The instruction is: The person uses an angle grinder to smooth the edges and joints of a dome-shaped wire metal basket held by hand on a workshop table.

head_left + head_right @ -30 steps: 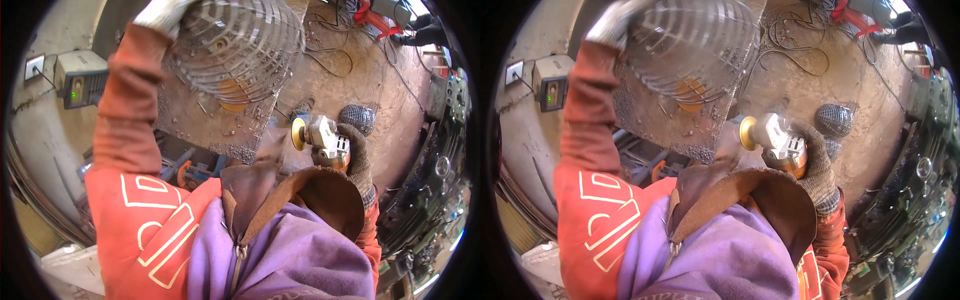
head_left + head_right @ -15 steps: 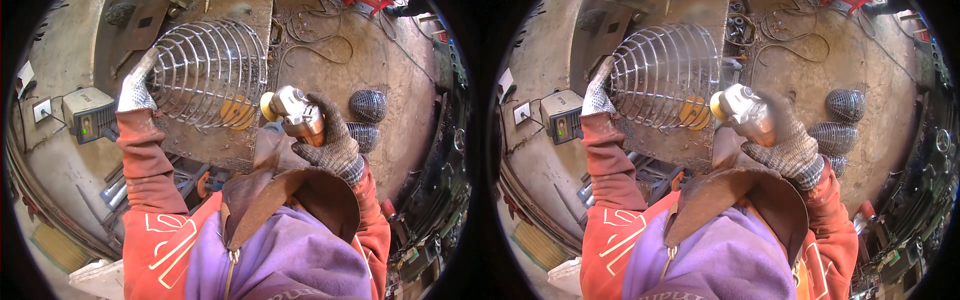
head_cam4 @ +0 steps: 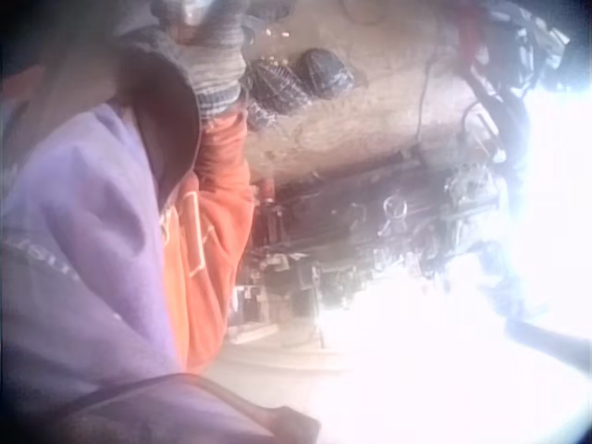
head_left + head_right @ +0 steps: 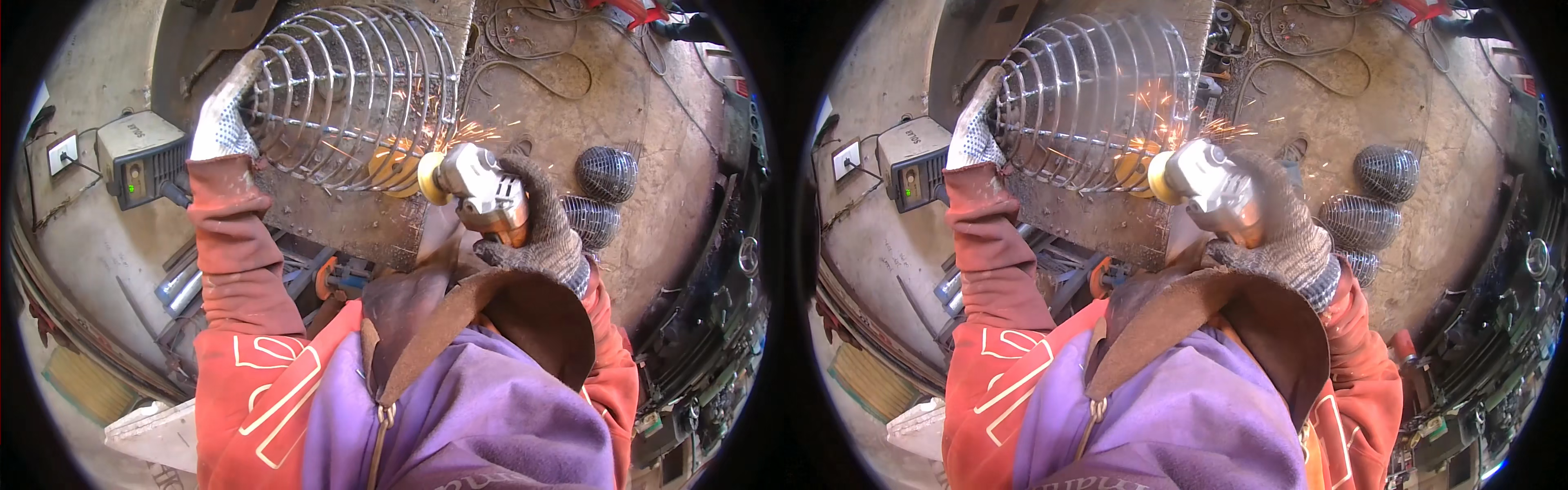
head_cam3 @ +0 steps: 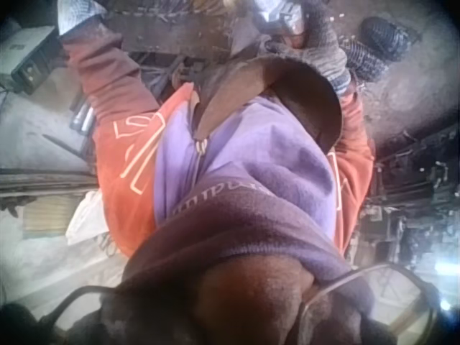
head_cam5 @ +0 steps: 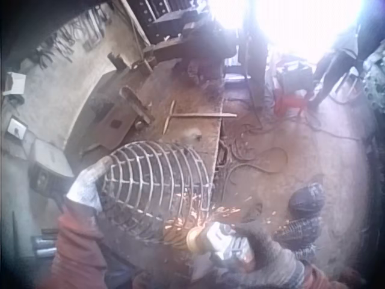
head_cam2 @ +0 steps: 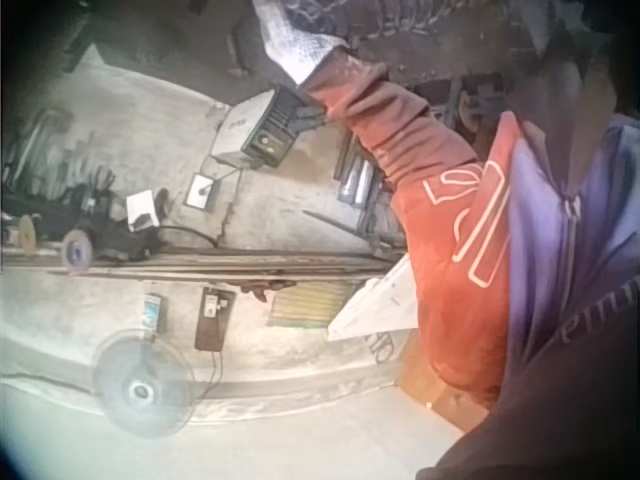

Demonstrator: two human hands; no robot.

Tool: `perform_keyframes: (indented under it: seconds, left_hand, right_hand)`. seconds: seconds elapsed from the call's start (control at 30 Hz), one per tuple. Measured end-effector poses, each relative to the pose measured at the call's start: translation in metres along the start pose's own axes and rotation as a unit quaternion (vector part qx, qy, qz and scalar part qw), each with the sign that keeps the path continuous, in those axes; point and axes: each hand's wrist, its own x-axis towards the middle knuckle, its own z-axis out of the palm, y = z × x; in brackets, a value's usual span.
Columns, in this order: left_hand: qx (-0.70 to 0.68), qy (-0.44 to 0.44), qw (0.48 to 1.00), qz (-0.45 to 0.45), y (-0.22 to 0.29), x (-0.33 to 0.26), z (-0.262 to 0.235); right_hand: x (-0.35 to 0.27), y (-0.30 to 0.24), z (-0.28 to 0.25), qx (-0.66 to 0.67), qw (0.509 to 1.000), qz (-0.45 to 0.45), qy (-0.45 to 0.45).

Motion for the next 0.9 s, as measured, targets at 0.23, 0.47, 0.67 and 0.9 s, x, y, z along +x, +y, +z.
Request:
perform_keyframes:
  seconds: [0.23,0.47,0.67,0.9]
  left_hand:
    - [-0.073,0.054,0.988,-0.121,0.024,-0.013,0.021]
    - [-0.119,0.057,0.985,-0.110,0.032,-0.028,0.030]
    - [-0.098,0.071,0.984,-0.127,0.040,-0.035,0.034]
    - [-0.117,0.075,0.981,-0.134,0.057,-0.044,0.047]
  right_hand:
    - [-0.007,0.019,0.035,0.183,0.979,-0.033,0.086]
    - [-0.009,-0.011,0.006,0.067,0.998,-0.009,0.019]
    - [0.018,-0.030,-0.013,-0.214,0.971,-0.098,-0.046]
    - [0.007,-0.013,-0.002,0.027,0.997,-0.070,0.001]
